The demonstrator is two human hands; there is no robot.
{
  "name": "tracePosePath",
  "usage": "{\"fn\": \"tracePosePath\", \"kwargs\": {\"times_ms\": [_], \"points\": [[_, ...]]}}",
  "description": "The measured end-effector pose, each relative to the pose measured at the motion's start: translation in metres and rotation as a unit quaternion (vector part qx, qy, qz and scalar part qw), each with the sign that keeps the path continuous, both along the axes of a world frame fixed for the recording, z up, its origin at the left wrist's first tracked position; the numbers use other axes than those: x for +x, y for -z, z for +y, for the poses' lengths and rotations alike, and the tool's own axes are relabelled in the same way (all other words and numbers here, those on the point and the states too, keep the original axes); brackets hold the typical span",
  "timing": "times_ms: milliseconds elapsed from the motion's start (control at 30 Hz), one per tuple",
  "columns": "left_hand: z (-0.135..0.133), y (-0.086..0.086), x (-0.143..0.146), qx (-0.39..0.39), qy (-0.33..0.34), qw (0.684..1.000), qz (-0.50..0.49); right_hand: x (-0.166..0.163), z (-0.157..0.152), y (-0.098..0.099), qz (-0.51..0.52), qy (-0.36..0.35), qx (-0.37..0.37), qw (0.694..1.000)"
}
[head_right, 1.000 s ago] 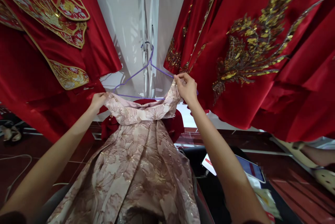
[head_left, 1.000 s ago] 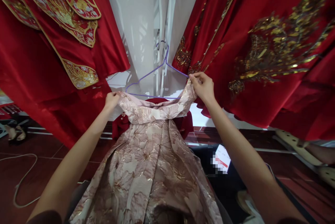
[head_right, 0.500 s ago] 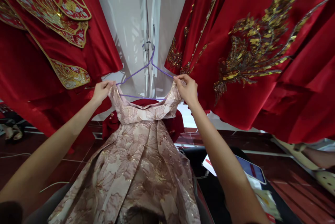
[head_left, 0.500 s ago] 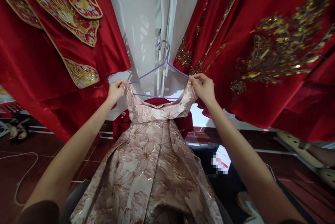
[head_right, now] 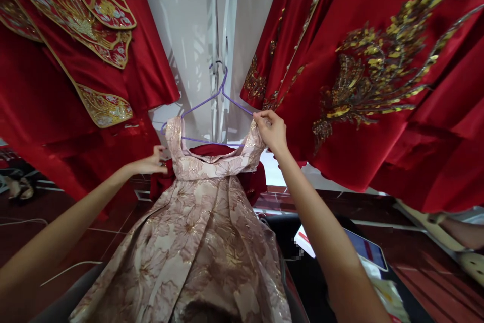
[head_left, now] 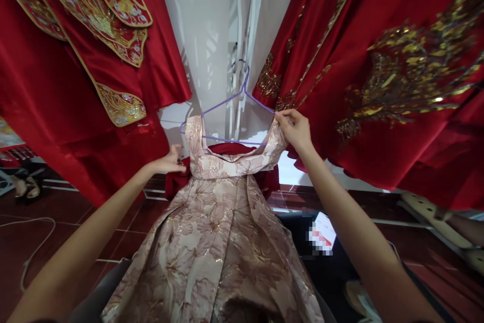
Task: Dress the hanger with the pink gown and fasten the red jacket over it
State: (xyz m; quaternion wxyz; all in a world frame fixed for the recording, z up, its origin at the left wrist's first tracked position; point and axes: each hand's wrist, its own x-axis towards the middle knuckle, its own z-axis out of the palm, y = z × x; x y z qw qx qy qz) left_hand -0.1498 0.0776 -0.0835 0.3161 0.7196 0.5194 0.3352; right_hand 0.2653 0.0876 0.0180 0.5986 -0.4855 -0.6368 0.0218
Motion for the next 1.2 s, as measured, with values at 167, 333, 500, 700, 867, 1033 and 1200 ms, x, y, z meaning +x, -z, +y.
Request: {"fn": "tracePosePath", "kwargs": {"times_ms": [167,333,500,700,867,1033,1200], "points": [[-0.017,0.02,-0.015,0.08,0.048,0.995,0.043,-0.001,-0.004,-0.001,-0.002,0.013,0.005,1.0],[-0.008,-0.012,-0.026,0.012,0.007,1.0,0.022,-0.006,-0.013,-0.005,-0.036,0.028,0.015,0.999],[0.022,-0.059,-0.004,0.115,-0.181,0.974,-0.068,-0.004,-0.013,-0.007,-0.038,0.019,0.012,0.999],[0.044,-0.143,0.047,0.245,-0.25,0.937,-0.001,-0.019,-0.032,-0.007,-0.03,0.066,0.034,0.997],[0.019,-0.172,0.103,0.264,-0.177,0.948,0.009,-0.048,-0.059,-0.008,-0.032,0.11,0.061,0.992],[-0.001,-0.16,0.161,0.299,-0.069,0.952,0.0,-0.052,-0.066,-0.007,-0.029,0.106,0.058,0.992],[0.001,-0.163,0.166,0.306,-0.016,0.951,0.046,-0.014,-0.035,-0.023,-0.072,0.066,-0.017,0.995]]}}
